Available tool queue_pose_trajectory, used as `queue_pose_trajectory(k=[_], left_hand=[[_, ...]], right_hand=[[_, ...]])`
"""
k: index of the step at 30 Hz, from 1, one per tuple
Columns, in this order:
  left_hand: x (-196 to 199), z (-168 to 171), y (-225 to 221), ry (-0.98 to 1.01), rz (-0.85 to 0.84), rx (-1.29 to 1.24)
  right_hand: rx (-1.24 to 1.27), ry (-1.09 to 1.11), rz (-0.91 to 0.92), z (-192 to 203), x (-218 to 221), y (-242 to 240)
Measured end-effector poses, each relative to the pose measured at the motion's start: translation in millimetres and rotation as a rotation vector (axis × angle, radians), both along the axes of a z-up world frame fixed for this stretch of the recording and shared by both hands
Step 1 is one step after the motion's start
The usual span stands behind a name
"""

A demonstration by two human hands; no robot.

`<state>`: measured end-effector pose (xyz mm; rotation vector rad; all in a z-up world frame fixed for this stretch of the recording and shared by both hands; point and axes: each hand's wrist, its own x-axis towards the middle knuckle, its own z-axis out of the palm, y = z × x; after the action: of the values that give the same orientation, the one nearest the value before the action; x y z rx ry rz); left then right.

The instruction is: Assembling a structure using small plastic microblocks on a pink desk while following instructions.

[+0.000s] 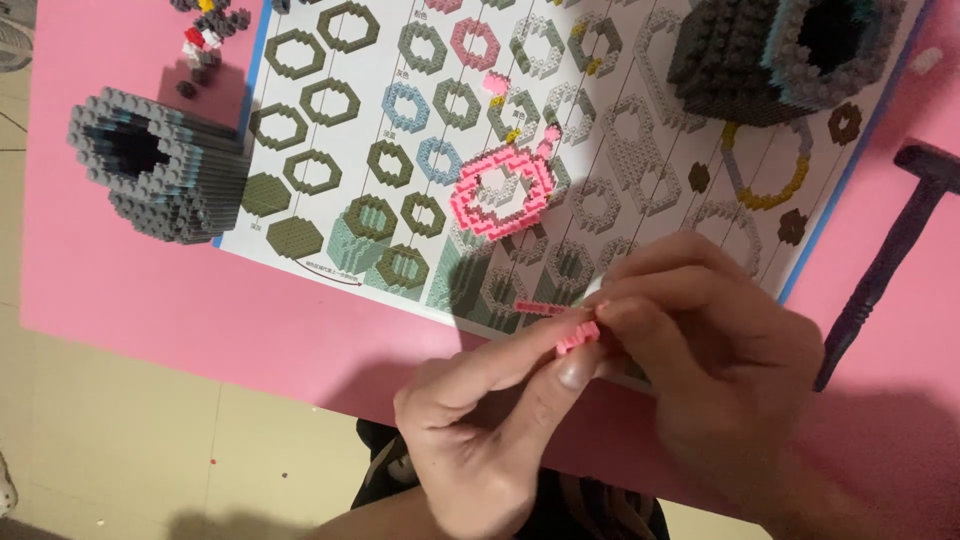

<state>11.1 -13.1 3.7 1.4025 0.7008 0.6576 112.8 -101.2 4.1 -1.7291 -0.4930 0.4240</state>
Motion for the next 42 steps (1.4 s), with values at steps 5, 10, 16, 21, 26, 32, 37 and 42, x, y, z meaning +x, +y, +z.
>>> queue_pose_trajectory(k=[5, 10, 16, 21, 26, 32, 37, 42], left_hand=[[2.8, 8.5, 9.4, -0.18, -0.042, -0.483], [0.5, 3.8, 10.7, -0.228, -0.097, -0.66], [-0.4, -1.9, 13.2, -0.2, -0.119, -0.686], [-0.6, 3.4, 21.2, -0.228, -0.205, -0.607], [-3.3, 0.9, 25.8, -0.156, -0.208, -0.511], [-6.7, -1.1, 25.8, -0.125, -0.204, -0.483], [-10.8, -2.7, 29.4, -0.223, -0.252, -0.466], [-8.7, 0.0, 31.8, -0.146, -0.222, -0.5]], right_hand=[[0.105, 0.106, -0.034, -10.3, 14.3, -11.9], [0.043, 0.168, -0.021, -7.1, 15.7, -8.4], [0.159, 0.438, -0.075, -3.7, 24.9, -11.1], [0.055, 0.225, 0.032, 1.9, 30.1, -13.4], [0.092, -0.046, 0.243, 1.9, 30.8, -13.6], [-0.027, -0.246, 0.289, 10.0, 34.9, -11.8], [0.043, -0.229, 0.32, 10.4, 34.5, -12.1], [0.101, -0.225, 0.332, 9.1, 34.3, -11.8]])
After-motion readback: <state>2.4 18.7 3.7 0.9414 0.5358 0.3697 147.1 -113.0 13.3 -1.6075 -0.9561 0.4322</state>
